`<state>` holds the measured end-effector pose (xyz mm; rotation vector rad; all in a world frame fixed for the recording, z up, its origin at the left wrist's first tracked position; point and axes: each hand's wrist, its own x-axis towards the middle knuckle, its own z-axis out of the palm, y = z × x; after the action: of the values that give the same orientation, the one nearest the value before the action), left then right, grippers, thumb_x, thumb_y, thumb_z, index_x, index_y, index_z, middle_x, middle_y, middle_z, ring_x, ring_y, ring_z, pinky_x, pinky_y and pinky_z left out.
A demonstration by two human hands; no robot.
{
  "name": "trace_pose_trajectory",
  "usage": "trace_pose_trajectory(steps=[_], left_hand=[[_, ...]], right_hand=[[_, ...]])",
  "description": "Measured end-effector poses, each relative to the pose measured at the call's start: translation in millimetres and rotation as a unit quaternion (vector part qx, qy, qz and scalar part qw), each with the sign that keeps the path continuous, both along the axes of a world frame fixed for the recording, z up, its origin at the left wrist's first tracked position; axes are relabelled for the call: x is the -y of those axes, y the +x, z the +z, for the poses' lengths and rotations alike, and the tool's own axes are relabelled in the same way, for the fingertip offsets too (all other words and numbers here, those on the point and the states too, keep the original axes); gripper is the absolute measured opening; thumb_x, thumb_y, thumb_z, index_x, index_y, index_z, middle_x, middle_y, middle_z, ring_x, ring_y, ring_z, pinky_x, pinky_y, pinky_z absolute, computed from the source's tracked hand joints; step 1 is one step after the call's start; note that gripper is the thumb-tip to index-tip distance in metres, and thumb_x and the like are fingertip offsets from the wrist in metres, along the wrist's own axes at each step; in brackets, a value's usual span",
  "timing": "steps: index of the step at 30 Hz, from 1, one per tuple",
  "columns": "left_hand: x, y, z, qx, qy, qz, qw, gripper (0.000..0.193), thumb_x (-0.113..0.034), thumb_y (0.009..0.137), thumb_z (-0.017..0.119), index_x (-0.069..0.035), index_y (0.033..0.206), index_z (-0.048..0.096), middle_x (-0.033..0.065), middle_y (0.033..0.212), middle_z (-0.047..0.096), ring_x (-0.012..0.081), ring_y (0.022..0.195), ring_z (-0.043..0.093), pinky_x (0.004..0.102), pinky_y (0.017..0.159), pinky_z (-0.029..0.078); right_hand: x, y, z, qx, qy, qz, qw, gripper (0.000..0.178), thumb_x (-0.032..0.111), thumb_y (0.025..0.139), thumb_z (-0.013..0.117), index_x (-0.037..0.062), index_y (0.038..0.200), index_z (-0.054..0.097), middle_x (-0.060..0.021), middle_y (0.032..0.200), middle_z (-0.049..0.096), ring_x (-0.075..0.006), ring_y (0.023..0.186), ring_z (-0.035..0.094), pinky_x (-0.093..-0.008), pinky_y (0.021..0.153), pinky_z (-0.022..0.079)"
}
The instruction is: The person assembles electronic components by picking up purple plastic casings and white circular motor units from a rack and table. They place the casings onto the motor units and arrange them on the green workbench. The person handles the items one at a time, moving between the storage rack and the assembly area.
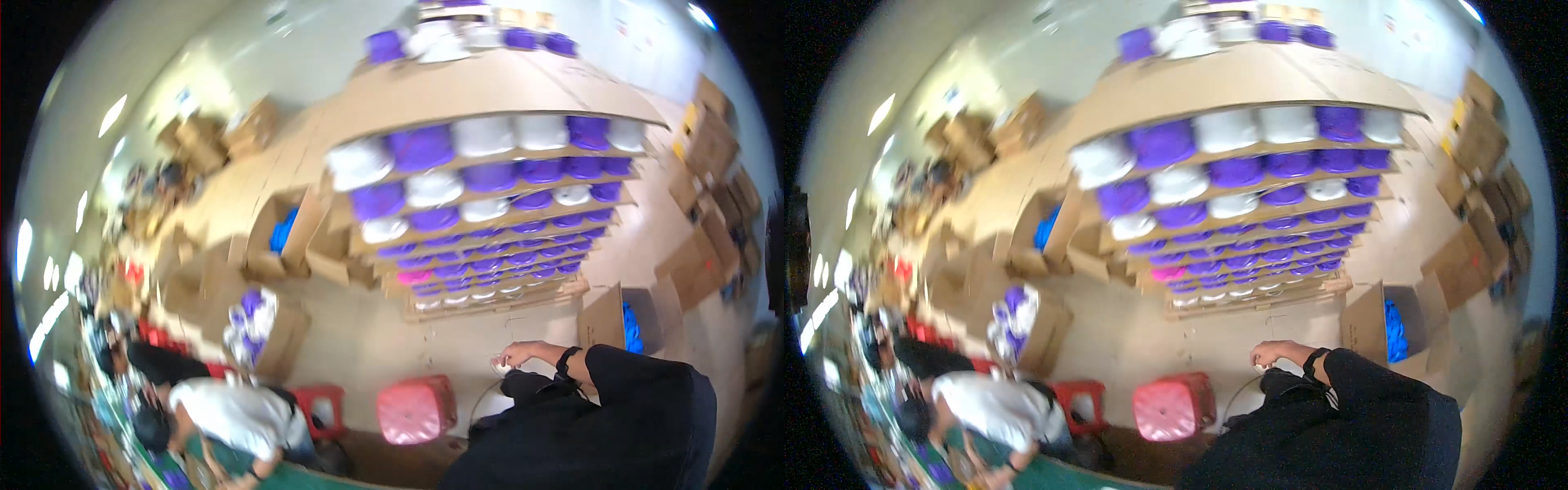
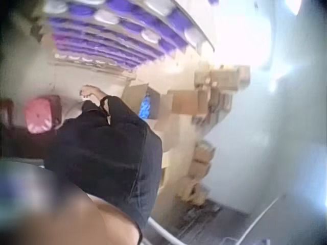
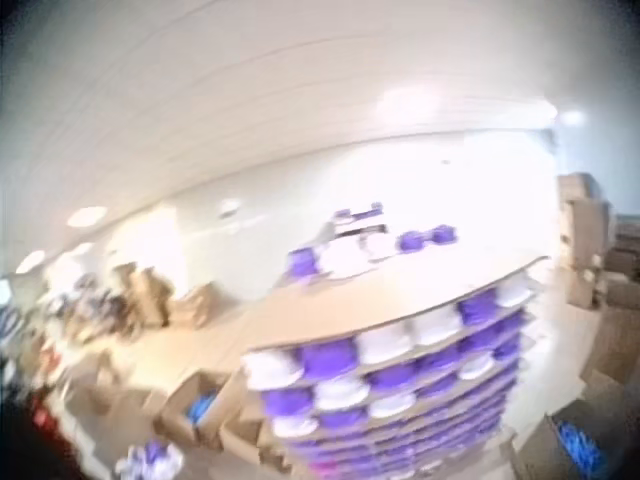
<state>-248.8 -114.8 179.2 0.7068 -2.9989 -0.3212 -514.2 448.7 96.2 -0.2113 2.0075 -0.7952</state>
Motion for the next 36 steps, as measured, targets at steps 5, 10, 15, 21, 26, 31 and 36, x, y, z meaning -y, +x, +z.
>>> trace_pose_trajectory(steps=[5, 10, 15, 21, 26, 31, 36], left_hand=[[-113, -176, 131, 0.072, 0.073, -0.2, 0.974, 0.084, -0.018, 0.067, 0.078, -0.007, 0.142, 0.042, 0.022, 0.122, 0.059, 0.0348, 0.11, 0.059, 0.0417, 0.096, 0.046], [-229, -270, 286, 0.174, 0.11, -0.29, 0.935, 0.079, -0.017, 0.067, 0.077, -0.006, 0.139, 0.046, 0.0195, 0.12, 0.061, 0.0316, 0.11, 0.06, 0.0403, 0.096, 0.046], [-330, -377, 428, 0.251, 0.1, -0.325, 0.906, 0.074, -0.016, 0.068, 0.077, -0.005, 0.136, 0.05, 0.0171, 0.117, 0.063, 0.0284, 0.109, 0.06, 0.0389, 0.095, 0.047], [-348, -586, 599, -0.064, -0.076, -0.545, 0.832, 0.033, -0.019, 0.088, 0.064, -0.003, 0.117, 0.061, 0.0044, 0.08, 0.065, 0.011, 0.075, 0.062, 0.0283, 0.069, 0.05], [-439, -769, 621, 0.042, -0.095, -0.436, 0.894, 0.045, -0.024, 0.085, 0.062, -0.005, 0.125, 0.056, 0.0089, 0.094, 0.067, 0.0186, 0.081, 0.066, 0.0346, 0.076, 0.056], [-486, -866, 596, 0.094, -0.117, -0.405, 0.902, 0.048, -0.027, 0.083, 0.066, -0.01, 0.128, 0.057, 0.0108, 0.116, 0.064, 0.0239, 0.108, 0.061, 0.0396, 0.089, 0.054], [-478, -931, 590, 0.049, -0.156, -0.442, 0.882, 0.057, -0.024, 0.08, 0.067, -0.011, 0.134, 0.054, 0.012, 0.132, 0.057, 0.0288, 0.119, 0.056, 0.0416, 0.097, 0.05]], right_hand=[[-77, -15, -11, -0.04, -0.08, -0.086, 0.992, 0.035, 0.014, 0.084, 0.047, 0.0066, 0.112, 0.066, -0.0117, 0.092, 0.071, -0.0211, 0.077, 0.069, -0.0366, 0.071, 0.054], [-139, -38, 3, -0.145, -0.055, -0.06, 0.986, 0.031, 0.017, 0.087, 0.052, 0.0112, 0.116, 0.064, -0.0089, 0.099, 0.07, -0.0233, 0.089, 0.068, -0.0352, 0.081, 0.051], [-223, -37, 107, -0.159, -0.116, -0.137, 0.971, 0.032, 0.014, 0.089, 0.049, 0.0103, 0.118, 0.062, -0.0114, 0.099, 0.07, -0.0231, 0.09, 0.067, -0.0344, 0.08, 0.051], [-242, -64, 253, -0.279, -0.218, -0.114, 0.928, 0.029, 0.014, 0.091, 0.049, 0.0073, 0.117, 0.061, -0.0133, 0.094, 0.068, -0.0227, 0.081, 0.065, -0.0311, 0.073, 0.051], [-253, -57, 422, -0.504, -0.066, 0.058, 0.859, 0.026, 0.017, 0.09, 0.054, 0.0048, 0.111, 0.063, -0.0141, 0.087, 0.065, -0.029, 0.078, 0.064, -0.0406, 0.069, 0.052], [-231, -107, 555, -0.514, 0.106, 0.13, 0.841, 0.015, 0.017, 0.086, 0.056, 0.0024, 0.089, 0.059, -0.0156, 0.074, 0.06, -0.0318, 0.074, 0.064, -0.0441, 0.066, 0.052], [-176, -237, 614, -0.592, 0.239, 0.158, 0.754, 0.026, 0.016, 0.083, 0.055, 0.006, 0.105, 0.064, -0.0122, 0.079, 0.063, -0.0302, 0.076, 0.063, -0.0426, 0.067, 0.05]])
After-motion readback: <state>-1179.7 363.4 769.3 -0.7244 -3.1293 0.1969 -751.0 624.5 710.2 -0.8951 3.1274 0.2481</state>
